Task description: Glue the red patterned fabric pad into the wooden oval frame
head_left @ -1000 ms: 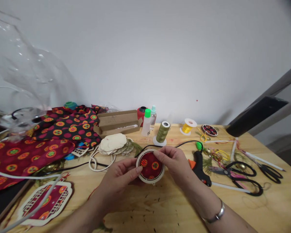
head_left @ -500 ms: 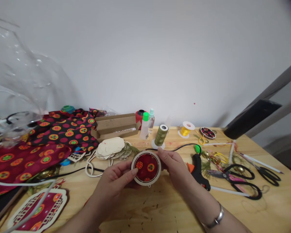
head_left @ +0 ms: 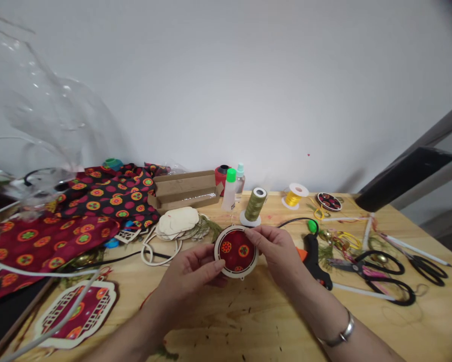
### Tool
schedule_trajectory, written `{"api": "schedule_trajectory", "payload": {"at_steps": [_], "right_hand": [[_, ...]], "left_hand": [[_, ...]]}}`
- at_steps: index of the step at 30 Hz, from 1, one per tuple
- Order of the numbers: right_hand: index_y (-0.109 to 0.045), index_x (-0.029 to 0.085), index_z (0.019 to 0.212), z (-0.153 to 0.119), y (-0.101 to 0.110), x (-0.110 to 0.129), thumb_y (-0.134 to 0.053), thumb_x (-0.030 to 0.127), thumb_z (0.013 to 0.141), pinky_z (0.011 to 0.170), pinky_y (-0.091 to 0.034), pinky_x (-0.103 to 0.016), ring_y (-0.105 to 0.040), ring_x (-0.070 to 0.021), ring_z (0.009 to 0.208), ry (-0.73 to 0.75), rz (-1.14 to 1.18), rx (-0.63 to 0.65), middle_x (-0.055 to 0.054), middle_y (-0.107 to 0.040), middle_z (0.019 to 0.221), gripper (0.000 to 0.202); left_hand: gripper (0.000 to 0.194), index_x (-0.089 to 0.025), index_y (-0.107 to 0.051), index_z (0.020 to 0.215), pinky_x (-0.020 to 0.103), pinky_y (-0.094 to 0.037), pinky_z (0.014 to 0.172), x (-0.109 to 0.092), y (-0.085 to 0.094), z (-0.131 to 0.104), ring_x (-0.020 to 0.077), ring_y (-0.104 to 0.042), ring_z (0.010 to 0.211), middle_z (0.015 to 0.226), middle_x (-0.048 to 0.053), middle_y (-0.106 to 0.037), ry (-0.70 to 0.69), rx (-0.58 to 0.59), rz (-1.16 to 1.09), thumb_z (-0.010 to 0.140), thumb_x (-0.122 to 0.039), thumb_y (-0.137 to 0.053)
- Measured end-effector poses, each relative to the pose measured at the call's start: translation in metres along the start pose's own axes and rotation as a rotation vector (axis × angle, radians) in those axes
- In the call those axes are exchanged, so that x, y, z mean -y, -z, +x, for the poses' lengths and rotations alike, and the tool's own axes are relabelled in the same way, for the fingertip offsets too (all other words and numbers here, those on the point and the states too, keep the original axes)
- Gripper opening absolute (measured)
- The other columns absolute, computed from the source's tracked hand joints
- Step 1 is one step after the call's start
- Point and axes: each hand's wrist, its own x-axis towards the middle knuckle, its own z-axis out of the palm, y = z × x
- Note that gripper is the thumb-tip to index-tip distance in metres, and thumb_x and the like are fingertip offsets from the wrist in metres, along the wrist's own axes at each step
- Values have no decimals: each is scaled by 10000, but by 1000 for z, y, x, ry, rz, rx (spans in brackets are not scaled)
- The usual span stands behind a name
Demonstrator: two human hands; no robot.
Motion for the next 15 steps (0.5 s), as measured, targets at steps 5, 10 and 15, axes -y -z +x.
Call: {"api": "schedule_trajectory", "payload": {"at_steps": [5,10,15], "right_hand": [[-712,145,679,-1,0,0,-747,387,654,563,-446,-239,-558,-111,548,-14,1,9,-10,-689,623,246],[-691,143,664,-3,0,1,-755,379,652,573,-453,-247,-569,-119,558,-20,11,30,-17,-694,638,245],[-673,144,627,-4,0,3,-763,388,639,546,-436,-230,-541,-102,522,-12,31,56,-1,-672,589,260]], "left_hand": [[269,-175,-738,956,229,-524,605,1,-2,0,156,-637,680,785,57,-753,-3,7,44,711,-287,-733],[215,-169,-742,907,231,-521,607,3,0,1,147,-617,660,759,46,-735,-48,9,71,721,-275,-722],[175,-158,-734,867,228,-513,596,5,2,0,142,-600,648,722,37,-710,-81,14,98,730,-264,-708]]}}
